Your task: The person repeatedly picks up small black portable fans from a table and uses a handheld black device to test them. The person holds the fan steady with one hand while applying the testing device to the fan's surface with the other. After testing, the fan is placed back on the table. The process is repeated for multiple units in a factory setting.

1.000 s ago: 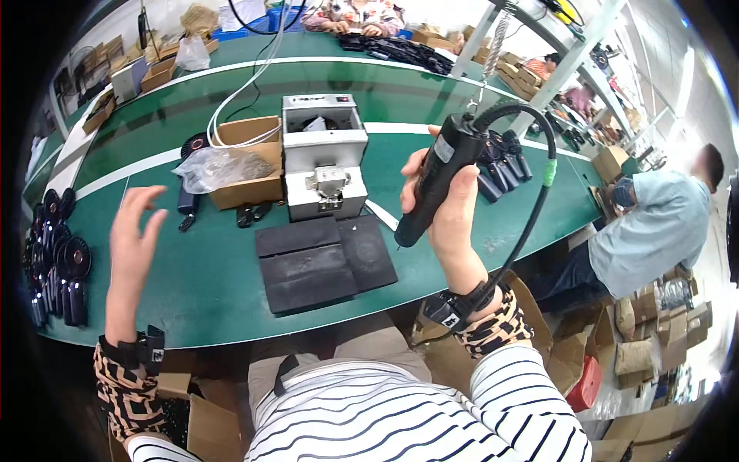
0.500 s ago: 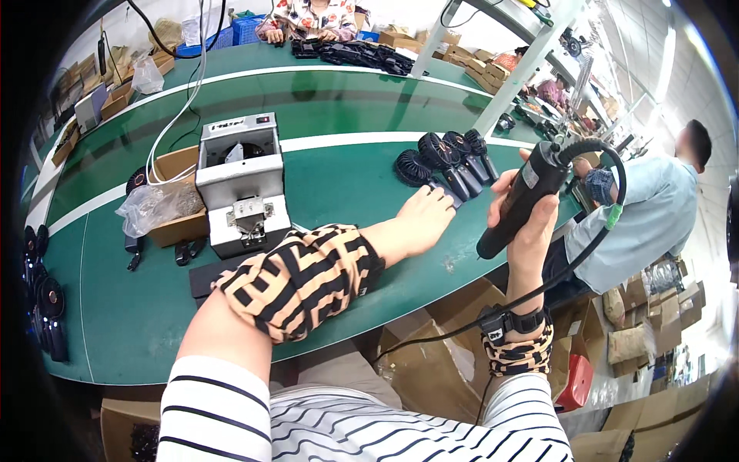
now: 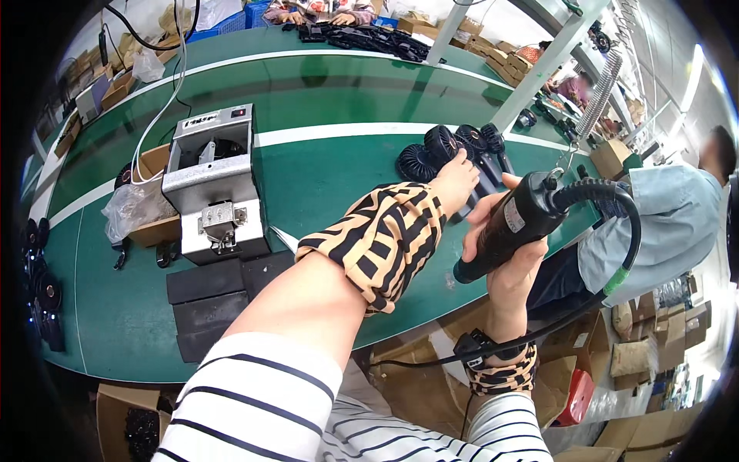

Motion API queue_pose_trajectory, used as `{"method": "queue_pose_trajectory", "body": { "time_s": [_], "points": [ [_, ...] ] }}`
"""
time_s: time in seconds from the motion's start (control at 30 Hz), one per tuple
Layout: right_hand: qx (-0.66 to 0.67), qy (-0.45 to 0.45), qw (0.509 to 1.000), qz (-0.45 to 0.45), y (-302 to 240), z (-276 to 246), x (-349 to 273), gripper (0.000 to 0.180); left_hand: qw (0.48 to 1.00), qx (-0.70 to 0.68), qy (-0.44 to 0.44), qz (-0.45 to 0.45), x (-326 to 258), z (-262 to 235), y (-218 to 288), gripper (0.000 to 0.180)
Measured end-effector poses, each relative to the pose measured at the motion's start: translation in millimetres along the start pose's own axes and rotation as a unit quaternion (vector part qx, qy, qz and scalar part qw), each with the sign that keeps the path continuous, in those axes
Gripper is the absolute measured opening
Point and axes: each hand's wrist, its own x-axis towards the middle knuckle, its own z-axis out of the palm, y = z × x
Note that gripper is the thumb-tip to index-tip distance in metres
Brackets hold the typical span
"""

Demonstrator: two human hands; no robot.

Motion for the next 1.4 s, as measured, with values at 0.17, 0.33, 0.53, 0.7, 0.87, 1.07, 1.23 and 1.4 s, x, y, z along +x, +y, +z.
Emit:
{"method": "queue_pose_trajectory", "body": {
  "time_s": [0.17, 0.33, 0.53, 0.7, 0.87, 1.07, 1.23, 1.4],
  "points": [
    [-0.011, 0.008, 1.000, -0.014, -7.6, -3.5, -3.1, 0.094, 0.997, 0.026, -0.055, -0.053, -20.9, -39.9, -2.2, 0.035],
    [-0.052, 0.045, 0.997, -0.025, -27.1, -18.5, -3.1, 0.094, 0.957, -0.169, 0.155, -0.177, -95.2, -100.9, -0.9, 0.027],
    [-0.054, 0.055, 0.997, -0.023, -40.2, -2.0, -10.0, 0.089, 0.741, -0.590, 0.126, -0.295, -243.6, -200.6, 6.5, 0.039],
    [0.062, -0.042, 0.997, -0.012, -36.6, 52.7, -0.6, 0.086, 0.558, -0.727, 0.130, -0.380, -348.7, -240.7, 18.2, 0.031],
    [0.167, -0.115, 0.979, 0.011, -36.3, 133.3, 17.4, 0.084, 0.530, -0.732, 0.176, -0.392, -422.9, -226.6, 22.5, 0.035],
    [0.202, -0.158, 0.966, -0.044, -36.4, 216.8, 35.3, 0.084, 0.675, -0.580, 0.081, -0.449, -468.8, -227.4, 14.3, 0.039],
    [0.262, -0.153, 0.950, -0.067, -29.0, 256.8, 45.2, 0.062, 0.792, -0.454, 0.121, -0.390, -463.8, -216.1, 32.6, 0.040],
    [0.214, -0.132, 0.965, -0.079, -21.6, 267.5, 44.2, 0.074, 0.855, -0.325, 0.124, -0.385, -446.2, -191.4, 33.8, 0.043]
  ]
}}
